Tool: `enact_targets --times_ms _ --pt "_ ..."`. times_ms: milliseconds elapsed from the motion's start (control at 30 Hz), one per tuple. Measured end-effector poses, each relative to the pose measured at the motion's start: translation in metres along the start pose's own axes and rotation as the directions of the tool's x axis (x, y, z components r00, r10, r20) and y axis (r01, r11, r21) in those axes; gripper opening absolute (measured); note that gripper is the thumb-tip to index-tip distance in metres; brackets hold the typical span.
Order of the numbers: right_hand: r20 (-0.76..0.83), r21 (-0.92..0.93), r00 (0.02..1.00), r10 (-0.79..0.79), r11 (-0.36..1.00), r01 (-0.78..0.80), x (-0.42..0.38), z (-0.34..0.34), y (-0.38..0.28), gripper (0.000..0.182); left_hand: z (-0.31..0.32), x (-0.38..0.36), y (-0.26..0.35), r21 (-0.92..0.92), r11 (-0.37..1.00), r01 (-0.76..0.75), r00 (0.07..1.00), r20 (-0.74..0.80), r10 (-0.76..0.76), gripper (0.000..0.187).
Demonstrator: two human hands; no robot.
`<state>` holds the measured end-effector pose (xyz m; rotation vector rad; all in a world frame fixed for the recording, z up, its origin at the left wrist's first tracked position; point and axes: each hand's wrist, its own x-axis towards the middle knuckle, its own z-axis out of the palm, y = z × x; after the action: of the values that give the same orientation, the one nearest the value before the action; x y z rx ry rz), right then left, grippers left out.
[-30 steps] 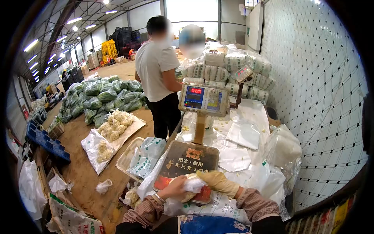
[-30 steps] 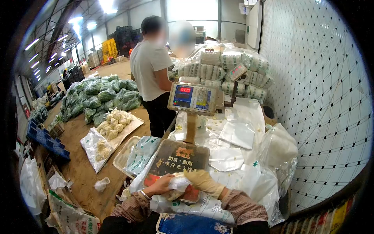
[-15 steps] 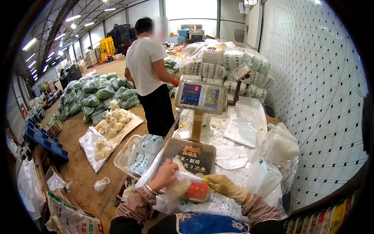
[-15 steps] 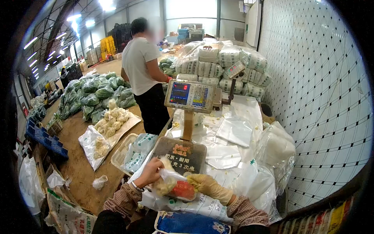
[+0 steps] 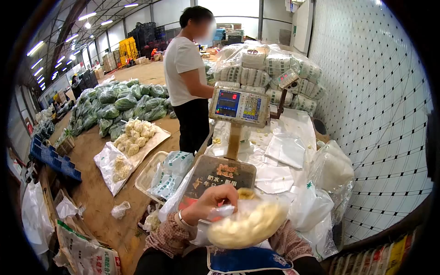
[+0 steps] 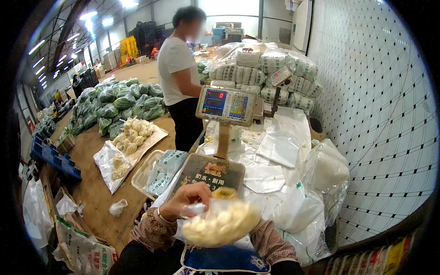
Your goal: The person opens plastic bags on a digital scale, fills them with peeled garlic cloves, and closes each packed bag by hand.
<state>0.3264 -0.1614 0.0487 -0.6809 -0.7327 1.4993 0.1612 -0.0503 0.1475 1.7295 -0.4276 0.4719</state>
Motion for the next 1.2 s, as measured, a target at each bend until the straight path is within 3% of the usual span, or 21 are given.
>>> enact_targets --times_ms 100,200,233,267,300,367,433,467,533,600,667,767,867,933,967,1000,1033,1067,1100,1133,1200 --pt "-0.139 -0.370 0.979 -0.147 0.925 0.087 -0.002 0.012 -0.025 0.016 -0.004 -0.026 -0.026 0.081 0.985 0.153 0.988 0.026 -0.155 0.010" --pt "-0.146 -0.762 0.970 -0.197 0.647 0.017 -0.007 0.039 -0.018 0.016 -0.004 -0.058 -0.067 0.214 0.941 0.262 0.963 -0.116 -0.241 0.009" --pt "-0.040 -0.928 0.941 -0.336 0.362 0.089 0.002 0.024 0.003 0.017 0.000 -0.068 -0.082 0.027 0.933 0.359 0.891 -0.309 -0.333 0.011" --pt "-0.069 -0.925 0.936 -0.346 0.374 0.070 0.005 0.031 0.010 0.018 0.004 -0.073 -0.088 -0.177 0.897 0.405 0.767 -0.468 -0.438 0.013" --pt "-0.087 -0.909 0.924 -0.373 0.410 0.080 0.010 0.037 0.019 0.019 0.009 -0.076 -0.094 -0.228 0.898 0.375 0.687 -0.582 -0.435 0.007" --pt "-0.103 -0.889 0.916 -0.389 0.449 0.091 0.021 0.051 0.029 0.020 0.016 -0.083 -0.112 -0.576 0.792 0.201 0.474 -0.651 -0.593 0.007" --pt "0.091 -0.959 0.834 -0.543 0.176 0.220 0.028 0.063 0.032 0.022 0.030 -0.077 -0.106 -0.710 0.704 0.031 0.344 -0.653 -0.674 0.008" --pt "0.097 -0.959 0.838 -0.536 0.175 0.223 0.031 0.066 0.035 0.022 0.035 -0.072 -0.095 -0.738 0.674 -0.038 0.309 -0.650 -0.694 0.009" --pt "0.218 -0.964 0.891 -0.399 -0.232 0.132 0.033 0.069 0.044 0.025 0.034 -0.092 -0.122 -0.798 0.600 -0.056 0.342 -0.579 -0.740 0.012" --pt "0.281 -0.952 0.846 -0.453 -0.246 0.184 0.038 0.053 0.059 0.027 0.038 -0.096 -0.131 -0.747 0.659 0.092 0.358 -0.592 -0.722 0.012" --pt "0.252 -0.960 0.823 -0.509 -0.240 0.145 0.037 0.055 0.058 0.035 0.043 -0.088 -0.114 -0.692 0.718 0.079 0.357 -0.653 -0.668 0.013" --pt "0.261 -0.963 0.798 -0.544 -0.201 0.178 0.031 0.050 0.053 0.034 0.037 -0.089 -0.121 -0.276 0.898 0.343 0.468 -0.779 -0.418 0.016" --pt "0.228 -0.972 0.807 -0.545 -0.177 0.155 0.029 0.037 0.056 0.032 0.033 -0.088 -0.133 0.221 0.844 0.489 0.637 -0.751 -0.172 0.019" --pt "0.106 -0.994 0.812 -0.574 -0.078 0.074 0.027 0.032 0.057 0.042 0.033 -0.087 -0.141 0.142 0.854 0.501 0.601 -0.767 -0.225 0.025" --pt "0.104 -0.994 0.813 -0.574 -0.078 0.072 0.028 0.028 0.056 0.042 0.033 -0.086 -0.144 0.000 0.884 0.467 0.568 -0.767 -0.300 0.026" --pt "0.093 -0.996 0.779 -0.620 -0.058 0.073 0.029 0.023 0.055 0.049 0.034 -0.086 -0.145 -0.143 0.893 0.426 0.538 -0.754 -0.377 0.026" --pt "0.079 -0.997 0.742 -0.665 -0.038 0.072 0.029 0.018 0.055 0.056 0.036 -0.084 -0.142 -0.146 0.892 0.428 0.538 -0.752 -0.381 0.026" --pt "0.076 -0.997 0.743 -0.665 -0.037 0.068 0.029 0.015 0.054 0.056 0.037 -0.082 -0.138 -0.278 0.863 0.422 0.476 -0.742 -0.472 0.027" --pt "-0.004 -0.996 0.781 -0.625 0.072 0.053 0.030 0.012 0.053 0.059 0.038 -0.080 -0.134 -0.404 0.820 0.406 0.415 -0.717 -0.559 0.027" --pt "-0.078 -0.983 0.814 -0.575 0.180 0.033 0.031 0.009 0.052 0.063 0.037 -0.080 -0.132 -0.403 0.820 0.407 0.418 -0.715 -0.560 0.027" --pt "-0.133 -0.976 0.826 -0.547 0.219 -0.012 0.033 0.003 0.049 0.059 0.033 -0.084 -0.128 -0.616 0.741 0.268 0.464 -0.592 -0.659 0.025"
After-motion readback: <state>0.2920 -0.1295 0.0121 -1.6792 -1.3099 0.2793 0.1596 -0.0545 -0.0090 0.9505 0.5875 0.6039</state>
